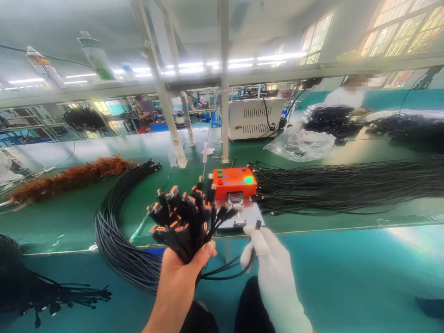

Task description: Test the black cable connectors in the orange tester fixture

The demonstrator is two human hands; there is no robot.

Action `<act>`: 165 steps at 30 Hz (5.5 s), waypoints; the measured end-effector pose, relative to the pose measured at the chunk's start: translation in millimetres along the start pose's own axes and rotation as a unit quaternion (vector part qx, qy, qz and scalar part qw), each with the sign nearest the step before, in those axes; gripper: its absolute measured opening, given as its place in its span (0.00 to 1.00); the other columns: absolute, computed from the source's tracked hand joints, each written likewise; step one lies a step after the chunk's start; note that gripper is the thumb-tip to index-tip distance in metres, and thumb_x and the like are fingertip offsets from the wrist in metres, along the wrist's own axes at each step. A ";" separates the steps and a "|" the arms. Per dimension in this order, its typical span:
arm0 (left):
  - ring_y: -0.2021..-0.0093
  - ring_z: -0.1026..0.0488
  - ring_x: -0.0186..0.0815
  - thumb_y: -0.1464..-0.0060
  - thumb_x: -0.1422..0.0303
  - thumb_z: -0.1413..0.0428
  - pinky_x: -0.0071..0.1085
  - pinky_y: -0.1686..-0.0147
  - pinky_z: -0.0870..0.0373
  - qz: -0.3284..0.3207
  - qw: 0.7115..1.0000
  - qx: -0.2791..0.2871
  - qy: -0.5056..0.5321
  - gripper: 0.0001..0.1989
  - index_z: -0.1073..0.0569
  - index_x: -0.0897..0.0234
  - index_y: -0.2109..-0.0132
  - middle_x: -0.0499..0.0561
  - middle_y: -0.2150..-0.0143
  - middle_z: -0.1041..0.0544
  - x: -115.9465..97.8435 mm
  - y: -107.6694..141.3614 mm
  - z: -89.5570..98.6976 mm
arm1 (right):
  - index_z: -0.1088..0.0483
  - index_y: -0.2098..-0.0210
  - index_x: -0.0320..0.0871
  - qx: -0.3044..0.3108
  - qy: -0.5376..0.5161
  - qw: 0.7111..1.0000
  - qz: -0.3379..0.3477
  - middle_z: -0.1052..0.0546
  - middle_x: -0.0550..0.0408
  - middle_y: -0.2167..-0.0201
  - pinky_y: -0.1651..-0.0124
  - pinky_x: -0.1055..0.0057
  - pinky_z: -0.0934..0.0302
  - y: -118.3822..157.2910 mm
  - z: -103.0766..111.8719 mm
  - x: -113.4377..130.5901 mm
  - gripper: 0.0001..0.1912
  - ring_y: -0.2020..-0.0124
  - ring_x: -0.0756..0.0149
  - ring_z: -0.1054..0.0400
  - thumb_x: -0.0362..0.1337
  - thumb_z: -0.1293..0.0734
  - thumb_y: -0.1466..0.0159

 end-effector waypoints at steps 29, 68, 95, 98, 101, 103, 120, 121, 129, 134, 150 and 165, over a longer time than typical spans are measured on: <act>0.72 0.28 0.37 0.55 0.66 0.37 0.29 0.69 0.28 0.004 0.999 0.030 0.016 0.08 0.22 0.61 0.65 0.48 0.76 0.23 -7.3 6.4 -1.6 | 0.32 0.70 0.37 0.155 -0.177 0.959 -0.156 0.29 0.58 0.89 0.88 0.78 0.50 -51.8 -15.5 -96.4 0.18 0.90 0.73 0.41 0.49 0.37 0.42; 0.73 0.29 0.36 0.57 0.69 0.38 0.30 0.68 0.33 -0.011 0.998 0.020 0.051 0.04 0.22 0.64 0.71 0.47 0.77 0.24 -16.4 6.9 -8.4 | 0.33 0.64 0.40 0.078 -0.077 0.990 -0.085 0.31 0.61 0.85 0.80 0.77 0.43 -7.9 -8.9 -30.6 0.13 0.84 0.72 0.37 0.44 0.39 0.38; 0.73 0.27 0.36 0.59 0.69 0.36 0.28 0.70 0.28 0.023 1.000 0.005 0.000 0.11 0.20 0.62 0.64 0.47 0.77 0.22 0.2 -1.0 -23.1 | 0.29 0.72 0.40 0.136 -0.036 0.979 -0.147 0.26 0.54 0.84 0.84 0.75 0.43 -50.3 -2.9 -66.0 0.14 0.87 0.71 0.37 0.45 0.37 0.42; 0.73 0.28 0.36 0.60 0.66 0.36 0.27 0.70 0.28 0.045 0.999 -0.005 0.002 0.08 0.20 0.63 0.69 0.47 0.78 0.23 6.4 0.2 -20.4 | 0.28 0.71 0.40 0.127 -0.043 0.981 -0.137 0.25 0.52 0.84 0.81 0.73 0.39 -50.8 -2.0 -64.5 0.14 0.83 0.66 0.32 0.45 0.37 0.42; 0.72 0.29 0.36 0.61 0.66 0.35 0.27 0.70 0.29 0.053 0.998 -0.011 0.023 0.09 0.21 0.64 0.68 0.49 0.75 0.22 10.4 1.1 -16.8 | 0.28 0.71 0.40 0.125 -0.042 0.983 -0.131 0.25 0.52 0.84 0.79 0.72 0.38 -51.2 -2.5 -63.2 0.14 0.81 0.64 0.30 0.45 0.37 0.42; 0.72 0.30 0.35 0.60 0.66 0.36 0.27 0.70 0.30 0.058 0.998 -0.014 0.037 0.10 0.21 0.64 0.67 0.49 0.74 0.22 11.9 0.8 -14.1 | 0.28 0.71 0.40 0.134 -0.038 0.982 -0.126 0.26 0.53 0.84 0.80 0.72 0.39 -51.8 -5.1 -62.4 0.15 0.82 0.65 0.31 0.46 0.37 0.42; 0.72 0.31 0.35 0.53 0.70 0.40 0.29 0.68 0.34 0.033 0.989 0.144 0.005 0.04 0.23 0.65 0.67 0.47 0.75 0.26 18.5 -5.8 -20.7 | 0.33 0.46 0.49 -0.034 0.254 0.940 0.225 0.29 0.51 0.49 0.53 0.64 0.38 5.8 19.2 36.0 0.23 0.56 0.57 0.31 0.44 0.36 0.41; 0.72 0.31 0.34 0.53 0.71 0.40 0.29 0.68 0.34 0.031 0.990 0.137 0.008 0.05 0.23 0.65 0.66 0.47 0.74 0.26 19.0 -6.0 -19.8 | 0.33 0.46 0.48 -0.044 0.238 0.941 0.237 0.30 0.51 0.48 0.50 0.63 0.39 10.0 14.7 40.5 0.24 0.53 0.56 0.33 0.43 0.35 0.42; 0.66 0.25 0.41 0.62 0.68 0.34 0.31 0.64 0.28 0.027 0.998 0.015 0.051 0.11 0.20 0.64 0.66 0.48 0.73 0.22 13.4 3.4 -15.9 | 0.28 0.62 0.41 -0.002 -0.075 0.997 0.020 0.26 0.56 0.80 0.67 0.72 0.38 1.7 -3.7 5.1 0.16 0.73 0.66 0.32 0.46 0.40 0.37; 0.61 0.23 0.50 0.66 0.62 0.32 0.40 0.62 0.25 0.029 0.996 -0.073 0.043 0.13 0.19 0.59 0.68 0.50 0.69 0.18 13.3 15.3 -0.1 | 0.36 0.77 0.42 0.081 0.024 0.995 -0.052 0.33 0.60 0.91 0.79 0.74 0.43 -20.5 -4.9 -28.9 0.15 0.86 0.71 0.41 0.43 0.41 0.37; 0.67 0.25 0.47 0.63 0.60 0.35 0.37 0.68 0.26 0.008 0.999 -0.013 -0.030 0.07 0.22 0.57 0.77 0.48 0.76 0.22 -1.1 14.7 -9.7 | 0.42 0.83 0.46 0.071 0.052 0.991 -0.105 0.37 0.61 0.95 0.85 0.75 0.49 -43.4 -9.4 -54.4 0.12 0.92 0.73 0.44 0.42 0.43 0.46; 0.73 0.30 0.36 0.53 0.65 0.40 0.29 0.70 0.34 -0.015 0.998 0.064 -0.016 0.07 0.25 0.64 0.75 0.49 0.79 0.26 -1.0 5.5 -13.1 | 0.39 0.78 0.44 0.143 0.330 0.929 -0.087 0.27 0.52 0.84 0.74 0.67 0.39 -34.8 15.1 -60.3 0.13 0.81 0.63 0.33 0.42 0.42 0.40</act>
Point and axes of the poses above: each hand's wrist, its own y-axis away from the middle knuckle, its own z-axis out of the back of the hand, x = y × z, the point moved 6 cm from there along -y, towards the middle knuckle
